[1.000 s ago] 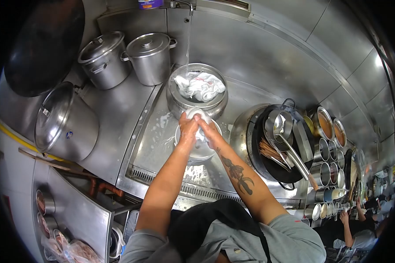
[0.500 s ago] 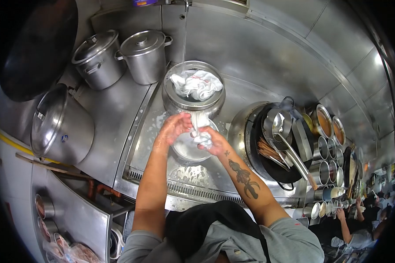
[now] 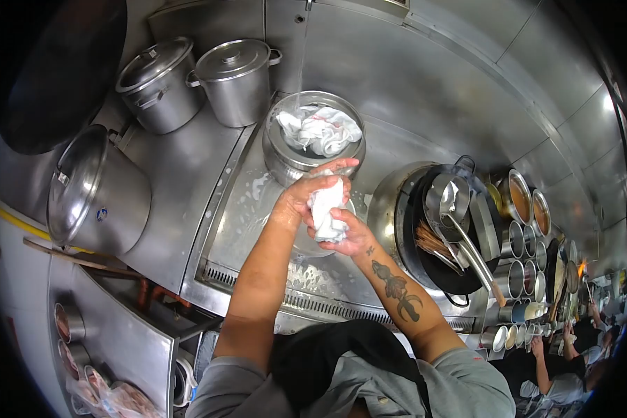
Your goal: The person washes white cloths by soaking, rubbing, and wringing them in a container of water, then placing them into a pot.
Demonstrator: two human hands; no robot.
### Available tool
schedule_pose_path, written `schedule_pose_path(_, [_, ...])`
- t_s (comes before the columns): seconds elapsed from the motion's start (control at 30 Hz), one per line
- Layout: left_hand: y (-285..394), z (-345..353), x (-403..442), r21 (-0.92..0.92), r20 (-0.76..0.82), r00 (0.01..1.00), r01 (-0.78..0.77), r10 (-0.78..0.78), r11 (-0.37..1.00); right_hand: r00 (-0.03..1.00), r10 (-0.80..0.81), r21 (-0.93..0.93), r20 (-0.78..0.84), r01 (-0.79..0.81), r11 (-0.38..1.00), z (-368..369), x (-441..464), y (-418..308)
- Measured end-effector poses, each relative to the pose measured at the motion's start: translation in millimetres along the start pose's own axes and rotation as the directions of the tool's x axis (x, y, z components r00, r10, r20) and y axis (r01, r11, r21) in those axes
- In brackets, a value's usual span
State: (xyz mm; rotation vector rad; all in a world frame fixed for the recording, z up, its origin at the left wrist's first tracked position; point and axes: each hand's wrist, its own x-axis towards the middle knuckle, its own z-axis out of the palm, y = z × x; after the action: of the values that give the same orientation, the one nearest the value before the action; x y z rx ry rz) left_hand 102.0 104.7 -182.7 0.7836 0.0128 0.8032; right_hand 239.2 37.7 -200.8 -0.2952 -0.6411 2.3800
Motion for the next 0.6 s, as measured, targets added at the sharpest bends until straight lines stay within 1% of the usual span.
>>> schedule_pose_path(0.1, [-2.2, -9.4, 2.4, 0.185, -0.178, 0.981, 0.115, -0.082, 0.976, 0.99, 0.04, -0.12, -0.132, -0.056, 0.991, -24.4, -0.5, -0.5])
schedule_pose_path(0.13, [-3.6, -10.1, 2.3, 0.266, -0.242, 0.968, 0.134, -0.069, 0.955, 0.984, 0.052, -0.152, -0.172, -0.079, 0.985, -30.9, 0.8, -0.8])
schedule_pose_path(0.2, [-7.6, -10.6, 1.3, 0.416, -0.361, 0.932, 0.184, -0.024, 0.891, 0.949, 0.061, -0.253, -0.309, -0.144, 0.957, -42.2, 2.3, -1.8])
schedule_pose_path(0.3, [-25.7, -19.1, 3.8, 0.521, -0.553, 0.832, 0.307, 0.041, 0.797, 0.884, 0.024, -0.401, -0.466, -0.235, 0.885, -68.2, 8.2, 4.0])
schedule_pose_path(0.33, [-38.0, -28.3, 5.2, 0.701, -0.593, 0.78, 0.378, 0.2, 0.605, 0.862, 0.001, -0.448, -0.508, -0.265, 0.854, -76.7, 10.7, 6.9])
schedule_pose_path(0.37, [-53.4, -41.3, 7.3, 0.81, -0.577, 0.731, 0.457, 0.364, 0.368, 0.854, -0.043, -0.531, -0.519, -0.282, 0.799, -82.2, 13.5, 9.2])
schedule_pose_path(0.4, [-64.2, -51.1, 7.8, 0.837, -0.509, 0.688, 0.537, 0.518, 0.109, 0.847, -0.089, -0.608, -0.525, -0.3, 0.735, -86.2, 17.0, 12.1])
schedule_pose_path(0.43, [-67.4, -54.3, 6.1, 0.836, -0.522, 0.684, 0.529, 0.51, 0.146, 0.84, -0.134, -0.678, -0.525, -0.318, 0.663, -81.3, 20.2, 12.8])
schedule_pose_path(0.47, [-66.9, -59.5, 5.5, 0.836, -0.531, 0.68, 0.518, 0.506, 0.18, 0.819, -0.15, -0.713, -0.554, -0.373, 0.593, -76.6, 23.2, 11.2])
schedule_pose_path(0.5, [-68.2, -65.0, 3.0, 0.832, -0.545, 0.677, 0.511, 0.495, 0.217, 0.802, -0.135, -0.651, -0.582, -0.36, 0.668, -72.3, 20.1, 12.3])
schedule_pose_path(0.53, [-54.3, -46.1, 1.1, 0.783, -0.599, 0.705, 0.415, 0.379, 0.464, 0.782, -0.113, -0.579, -0.613, -0.347, 0.738, -54.3, 14.0, 11.4])
schedule_pose_path(0.57, [-38.8, -28.4, 0.3, 0.497, -0.717, 0.691, 0.41, 0.095, 0.765, 0.763, -0.089, -0.503, -0.641, -0.329, 0.799, -45.9, 10.5, 10.5])
schedule_pose_path(0.6, [-28.5, -30.3, -5.2, 0.21, -0.644, 0.763, 0.244, -0.054, 0.947, 0.879, 0.095, -0.356, -0.467, -0.285, 0.89, -54.7, 6.0, 8.2])
